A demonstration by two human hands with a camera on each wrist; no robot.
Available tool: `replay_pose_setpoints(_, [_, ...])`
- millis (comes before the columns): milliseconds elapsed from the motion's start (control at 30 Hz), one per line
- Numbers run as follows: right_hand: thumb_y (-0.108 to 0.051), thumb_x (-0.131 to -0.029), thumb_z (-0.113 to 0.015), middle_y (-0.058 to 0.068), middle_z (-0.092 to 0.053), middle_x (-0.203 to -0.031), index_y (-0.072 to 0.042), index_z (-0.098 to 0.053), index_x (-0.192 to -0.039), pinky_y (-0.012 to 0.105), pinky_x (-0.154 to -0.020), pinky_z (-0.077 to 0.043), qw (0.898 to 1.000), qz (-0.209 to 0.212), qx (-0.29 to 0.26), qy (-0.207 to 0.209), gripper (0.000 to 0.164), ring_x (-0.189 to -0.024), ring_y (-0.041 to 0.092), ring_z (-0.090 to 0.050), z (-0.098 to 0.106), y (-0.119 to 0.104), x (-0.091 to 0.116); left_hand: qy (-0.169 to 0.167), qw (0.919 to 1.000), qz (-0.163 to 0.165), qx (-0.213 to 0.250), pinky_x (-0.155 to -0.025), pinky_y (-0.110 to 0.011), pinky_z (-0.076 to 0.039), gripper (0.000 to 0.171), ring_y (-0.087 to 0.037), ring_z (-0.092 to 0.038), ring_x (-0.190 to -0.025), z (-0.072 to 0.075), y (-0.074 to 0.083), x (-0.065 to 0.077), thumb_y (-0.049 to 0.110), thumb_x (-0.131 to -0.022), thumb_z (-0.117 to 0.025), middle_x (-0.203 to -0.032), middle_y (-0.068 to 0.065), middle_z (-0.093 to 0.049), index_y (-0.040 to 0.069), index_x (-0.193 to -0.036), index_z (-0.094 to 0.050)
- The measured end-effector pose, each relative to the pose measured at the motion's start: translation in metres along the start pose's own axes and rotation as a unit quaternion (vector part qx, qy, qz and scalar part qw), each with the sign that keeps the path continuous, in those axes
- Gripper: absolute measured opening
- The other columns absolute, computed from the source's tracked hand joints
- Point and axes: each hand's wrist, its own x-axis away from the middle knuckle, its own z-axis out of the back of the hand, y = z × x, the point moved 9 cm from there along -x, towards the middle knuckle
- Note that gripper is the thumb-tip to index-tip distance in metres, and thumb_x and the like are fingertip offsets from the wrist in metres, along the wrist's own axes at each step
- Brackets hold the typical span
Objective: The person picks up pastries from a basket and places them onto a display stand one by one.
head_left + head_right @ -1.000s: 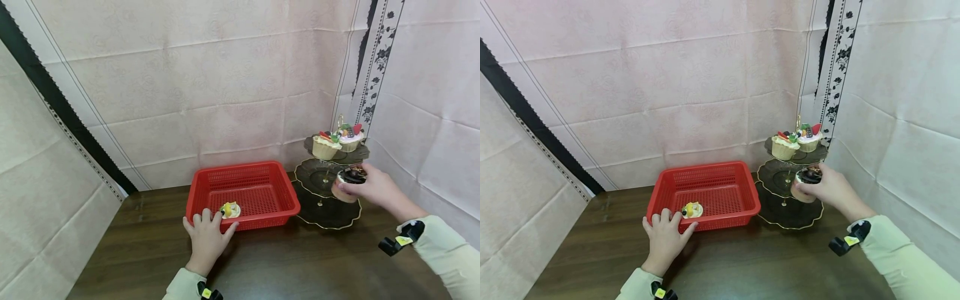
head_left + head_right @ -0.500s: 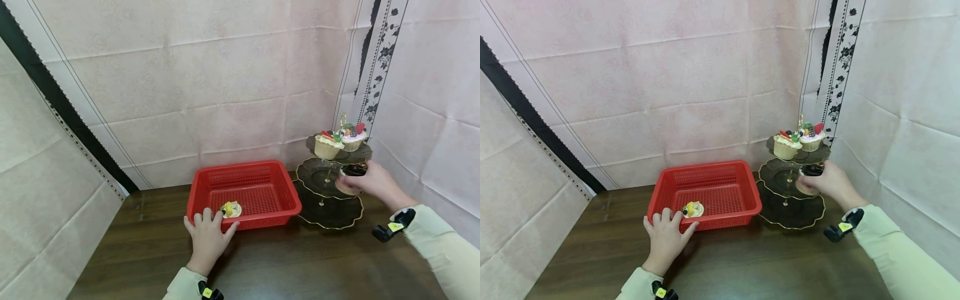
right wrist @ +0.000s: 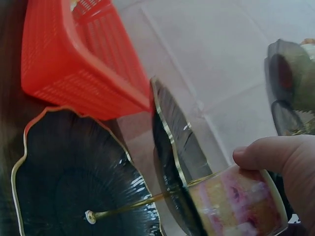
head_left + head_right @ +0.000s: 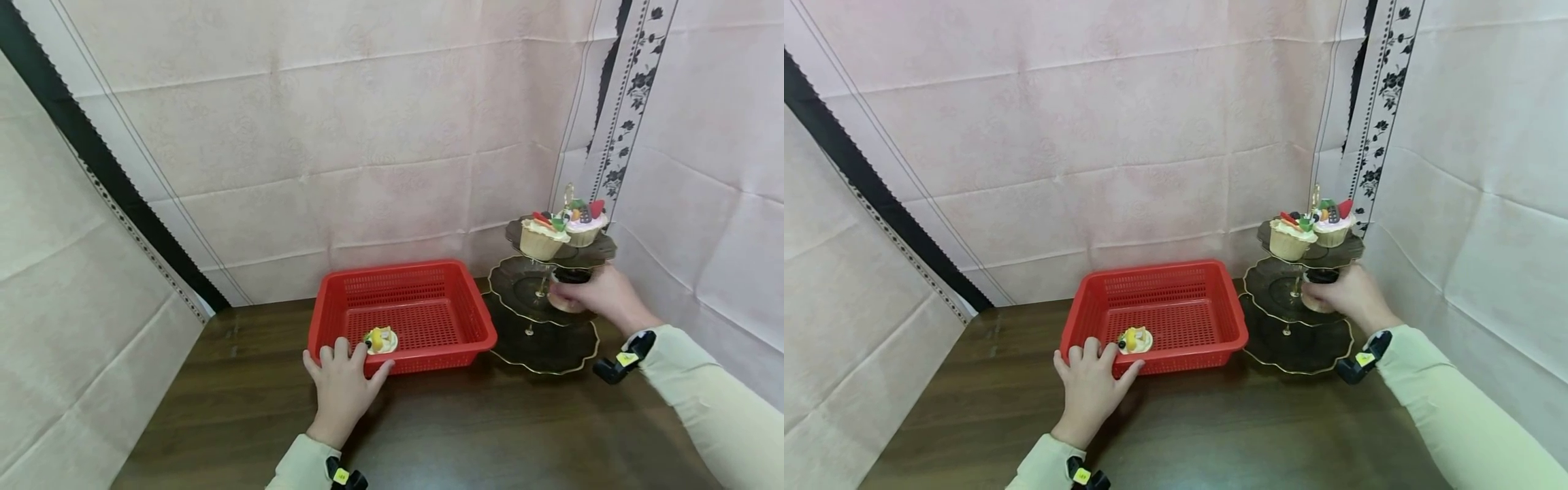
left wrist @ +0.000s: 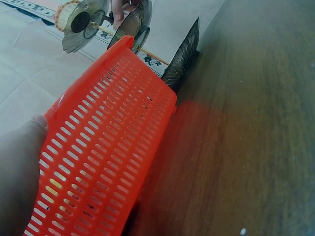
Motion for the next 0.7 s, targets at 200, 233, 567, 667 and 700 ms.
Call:
replay_pose_setpoints(200, [-0.035, -0.084, -0.079, 0.037, -0.059, -0.121, 0.010, -0.052, -0.128, 0.058, -0.092, -0.045, 1.000, 0.014, 0.010, 0.017, 0.069, -0.109, 0.047, -0.057, 0.000, 0.004, -0.004, -0.006, 1.0000, 0.003, 0.002, -0.101, -0.079, -0.019, 0.058, -0.038, -0.050, -0.095, 0.000, 0.000, 0.000, 0.068, -0.086, -0.063, -0.104, -0.013, -0.056, 0.014, -0.105, -0.071])
replay_pose_setpoints(233, [-0.037, -0.085, -0.079, 0.038, -0.059, -0.122, 0.011, -0.053, -0.127, 0.058, -0.092, -0.045, 1.000, 0.012, 0.012, 0.018, 0.069, -0.109, 0.048, -0.057, 0.000, 0.005, -0.004, -0.006, 1.0000, 0.003, 0.003, -0.101, -0.079, -0.019, 0.058, -0.038, -0.050, -0.095, -0.001, 0.000, -0.001, 0.068, -0.086, -0.063, -0.104, -0.013, -0.056, 0.014, -0.105, -0.071])
replay_pose_setpoints(567, [-0.043, -0.084, -0.079, 0.036, -0.062, -0.121, 0.008, -0.055, -0.129, 0.061, -0.085, -0.048, 0.996, 0.040, 0.056, 0.058, 0.072, -0.101, 0.047, -0.062, -0.004, 0.008, -0.010, -0.003, 1.0000, 0.001, 0.002, -0.101, -0.079, -0.019, 0.060, -0.038, -0.050, -0.095, 0.000, 0.001, -0.001, 0.069, -0.086, -0.062, -0.104, -0.014, -0.056, 0.013, -0.106, -0.071])
replay_pose_setpoints(667, [-0.042, -0.084, -0.080, 0.037, -0.057, -0.129, 0.004, -0.048, -0.140, 0.064, -0.085, -0.047, 0.994, 0.049, 0.071, 0.072, 0.080, -0.105, 0.053, -0.060, -0.005, 0.010, -0.013, 0.000, 1.0000, -0.001, 0.002, -0.100, -0.079, -0.019, 0.059, -0.038, -0.050, -0.095, 0.001, 0.001, -0.001, 0.068, -0.085, -0.063, -0.104, -0.014, -0.056, 0.013, -0.105, -0.071])
replay_pose_setpoints(700, [-0.044, -0.084, -0.079, 0.037, -0.056, -0.130, 0.004, -0.047, -0.141, 0.065, -0.085, -0.047, 0.993, 0.047, 0.073, 0.073, 0.081, -0.105, 0.054, -0.060, -0.006, 0.011, -0.014, 0.000, 1.0000, -0.001, 0.002, -0.100, -0.079, -0.019, 0.059, -0.038, -0.050, -0.094, 0.001, 0.001, -0.001, 0.068, -0.085, -0.063, -0.103, -0.014, -0.056, 0.013, -0.105, -0.071])
